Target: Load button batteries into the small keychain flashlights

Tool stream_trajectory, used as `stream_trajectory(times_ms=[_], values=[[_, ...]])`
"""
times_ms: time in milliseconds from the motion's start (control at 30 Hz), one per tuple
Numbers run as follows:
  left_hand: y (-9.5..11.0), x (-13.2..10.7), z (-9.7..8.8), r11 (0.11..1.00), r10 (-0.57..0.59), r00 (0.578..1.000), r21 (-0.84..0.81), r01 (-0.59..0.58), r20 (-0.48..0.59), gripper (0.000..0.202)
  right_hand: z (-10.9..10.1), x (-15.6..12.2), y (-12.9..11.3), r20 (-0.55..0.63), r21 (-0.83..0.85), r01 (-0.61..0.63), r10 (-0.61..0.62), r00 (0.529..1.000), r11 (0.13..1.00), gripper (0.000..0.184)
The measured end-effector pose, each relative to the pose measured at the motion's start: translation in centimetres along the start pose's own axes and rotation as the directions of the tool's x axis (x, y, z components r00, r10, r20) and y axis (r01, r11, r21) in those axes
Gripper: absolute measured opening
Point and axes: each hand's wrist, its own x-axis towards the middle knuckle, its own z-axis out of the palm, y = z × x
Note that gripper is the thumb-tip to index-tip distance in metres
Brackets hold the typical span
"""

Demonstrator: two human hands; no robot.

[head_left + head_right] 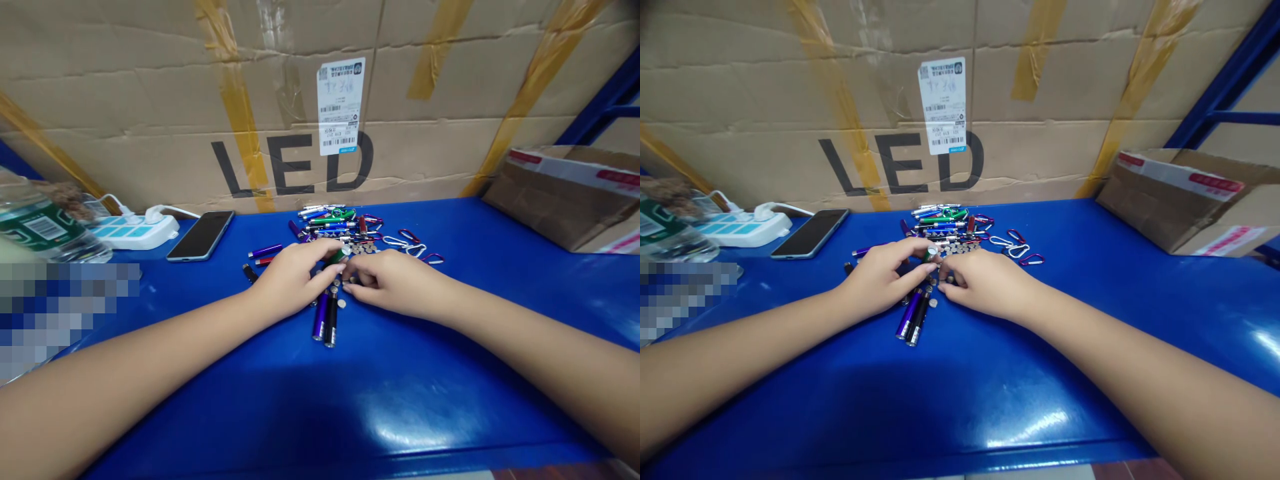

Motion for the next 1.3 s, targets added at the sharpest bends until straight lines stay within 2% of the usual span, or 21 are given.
stream_trajectory(times_ms=[100, 167, 300, 400, 633, 767, 867, 967, 1100, 1200, 1300], values=[[0.0, 0.0, 0.0, 1.0, 0.004, 1.0, -0.014, -0.004, -0.001, 0.021, 0.0, 0.1, 0.2, -0.061, 0.044, 0.001, 0.002, 0.998, 0.999, 0.011], [0.1, 0.0, 0.0, 0.999, 0.005, 1.0, -0.036, -0.005, -0.001, 0.019, -0.2, 0.0, 0.2, -0.159, 0.085, 0.005, 0.009, 0.987, 0.996, 0.012], [0.2, 0.0, 0.0, 0.997, 0.0, 1.0, -0.08, 0.001, 0.008, 0.021, -0.8, -0.2, -0.4, -0.401, 0.17, 0.028, 0.043, 0.915, 0.985, 0.013], [0.2, 0.0, 0.0, 0.997, 0.003, 1.0, -0.08, -0.002, 0.014, 0.022, -0.9, -0.3, -0.9, -0.455, 0.186, 0.066, 0.026, 0.89, 0.98, 0.011], [0.1, 0.0, 0.0, 0.996, 0.035, 0.999, -0.078, -0.034, 0.014, 0.026, -0.4, -0.2, -0.6, -0.436, 0.15, 0.122, -0.045, 0.899, 0.981, 0.016], [0.1, 0.0, 0.1, 0.997, 0.011, 1.0, -0.077, -0.012, -0.013, 0.023, -0.3, -0.3, -0.6, -0.416, 0.118, 0.135, -0.074, 0.906, 0.984, 0.023], [0.0, 0.2, -0.3, 0.995, -0.056, 0.995, -0.093, 0.048, -0.088, 0.025, -0.5, -0.3, -0.7, -0.421, 0.123, 0.093, -0.033, 0.907, 0.988, 0.031], [-0.5, 0.5, -0.9, 0.991, -0.124, 0.975, -0.08, 0.111, -0.185, 0.025, -0.7, -0.2, -0.5, -0.419, 0.067, 0.098, -0.061, 0.906, 0.993, 0.022], [-1.3, 0.8, -1.4, 0.987, -0.154, 0.962, -0.073, 0.141, -0.225, 0.026, -0.6, 0.7, -0.2, -0.28, -0.114, 0.182, -0.207, 0.937, 0.977, 0.017], [-1.6, 0.8, -1.4, 0.981, -0.179, 0.954, -0.111, 0.157, -0.239, 0.035, -0.4, 2.0, -0.3, -0.185, -0.207, 0.18, -0.219, 0.958, 0.962, 0.02], [-1.7, 0.7, -1.4, 0.974, -0.192, 0.943, -0.171, 0.149, -0.272, 0.043, -0.2, 3.8, -0.8, -0.139, -0.234, 0.172, -0.208, 0.968, 0.957, 0.019]])
